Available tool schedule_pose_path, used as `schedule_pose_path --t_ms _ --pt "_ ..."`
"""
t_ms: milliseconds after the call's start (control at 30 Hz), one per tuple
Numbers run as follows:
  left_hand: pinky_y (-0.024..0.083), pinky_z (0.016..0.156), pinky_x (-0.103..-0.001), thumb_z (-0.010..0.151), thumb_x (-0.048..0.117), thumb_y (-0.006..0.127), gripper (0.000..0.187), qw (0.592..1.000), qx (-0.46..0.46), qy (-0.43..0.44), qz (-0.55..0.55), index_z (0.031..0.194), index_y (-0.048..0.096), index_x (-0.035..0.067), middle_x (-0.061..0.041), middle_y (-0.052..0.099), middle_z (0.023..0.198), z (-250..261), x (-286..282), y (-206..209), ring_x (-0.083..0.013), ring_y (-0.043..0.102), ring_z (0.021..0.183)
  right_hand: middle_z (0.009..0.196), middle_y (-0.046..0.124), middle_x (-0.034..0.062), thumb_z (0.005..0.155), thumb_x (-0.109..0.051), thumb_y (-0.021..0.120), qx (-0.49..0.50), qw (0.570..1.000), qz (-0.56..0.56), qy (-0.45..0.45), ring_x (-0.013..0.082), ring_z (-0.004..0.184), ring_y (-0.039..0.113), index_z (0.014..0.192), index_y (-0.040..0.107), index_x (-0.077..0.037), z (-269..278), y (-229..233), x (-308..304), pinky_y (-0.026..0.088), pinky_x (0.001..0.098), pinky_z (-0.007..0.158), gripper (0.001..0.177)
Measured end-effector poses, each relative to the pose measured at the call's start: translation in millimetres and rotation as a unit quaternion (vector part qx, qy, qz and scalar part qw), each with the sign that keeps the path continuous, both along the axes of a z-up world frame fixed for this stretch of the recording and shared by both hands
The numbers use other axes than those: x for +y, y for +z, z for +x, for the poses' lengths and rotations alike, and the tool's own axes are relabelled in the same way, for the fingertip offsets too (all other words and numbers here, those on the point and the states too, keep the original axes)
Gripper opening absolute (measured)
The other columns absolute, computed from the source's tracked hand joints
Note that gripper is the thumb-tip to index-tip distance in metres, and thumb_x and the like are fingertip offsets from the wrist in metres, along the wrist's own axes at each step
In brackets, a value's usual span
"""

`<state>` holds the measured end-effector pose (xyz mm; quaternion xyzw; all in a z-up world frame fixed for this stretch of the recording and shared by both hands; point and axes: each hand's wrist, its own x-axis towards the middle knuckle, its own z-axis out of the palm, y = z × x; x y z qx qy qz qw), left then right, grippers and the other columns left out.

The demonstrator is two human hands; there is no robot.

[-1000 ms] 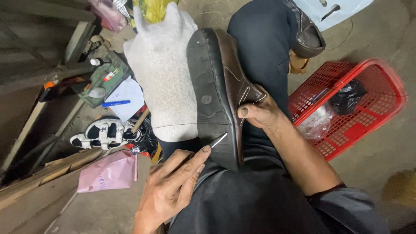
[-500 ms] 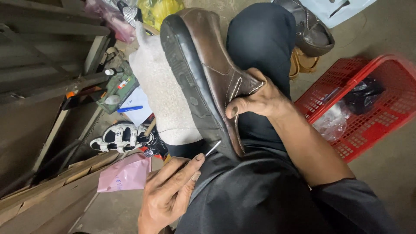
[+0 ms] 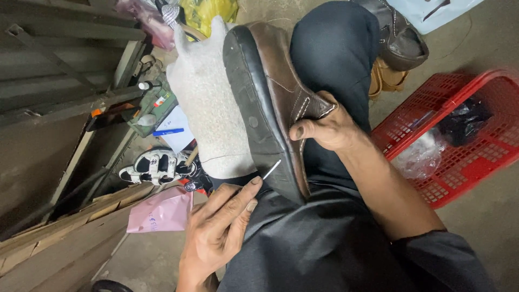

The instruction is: The person sits on the floor and sews a brown leather shoe using a needle and thread. They repeatedly push the needle through the shoe's sole and upper, pulling the thread tight to secure the stitching.

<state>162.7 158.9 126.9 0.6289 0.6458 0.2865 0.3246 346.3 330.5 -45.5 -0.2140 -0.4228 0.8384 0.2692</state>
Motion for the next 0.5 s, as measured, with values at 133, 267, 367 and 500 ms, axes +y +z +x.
schedule_pose_path --t_ms 133,267,367,500 --pt "0.049 0.057 -0.027 0.103 0.005 0.062 0.036 1.0 0.015 -0.02 0.015 0.138 0.061 0.01 -0.003 0.064 0.097 3.1 4.5 2.0 -0.0144 0.057 0.072 0.13 0.07 0.0135 0.081 -0.033 0.091 0.106 0.992 -0.075 0.006 0.0263 0.122 0.068 0.129 0.065 0.001 1.8 -5.2 -3.6 0.059 0.0393 0.105 0.064" --pt "0.042 0.051 -0.027 0.104 0.004 0.06 0.036 0.999 0.002 -0.035 0.018 0.14 0.06 0.01 -0.003 0.061 0.095 6.4 4.9 1.6 -0.0127 0.055 0.071 0.131 0.07 0.0123 0.083 -0.03 0.091 0.165 0.983 -0.082 0.012 0.0259 0.122 0.069 0.131 0.065 0.001 2.4 -10.7 -3.2 0.059 0.0383 0.106 0.063" --pt "0.047 0.054 -0.026 0.104 0.004 0.061 0.038 0.999 -0.002 -0.042 0.012 0.141 0.059 0.011 -0.002 0.06 0.094 8.5 7.6 4.4 -0.0122 0.056 0.069 0.13 0.07 0.0116 0.084 -0.034 0.091 0.165 0.983 -0.076 0.013 0.0254 0.121 0.068 0.13 0.066 0.001 2.2 -9.8 -2.8 0.06 0.0391 0.104 0.063" --pt "0.048 0.056 -0.028 0.104 0.006 0.057 0.034 0.997 0.003 -0.068 0.021 0.137 0.061 0.007 -0.004 0.06 0.095 11.1 12.1 7.7 -0.0147 0.062 0.075 0.135 0.068 0.0146 0.082 -0.034 0.093 0.172 0.979 -0.107 0.016 0.0287 0.126 0.066 0.136 0.062 0.001 1.8 -10.2 -4.3 0.058 0.0437 0.108 0.071"
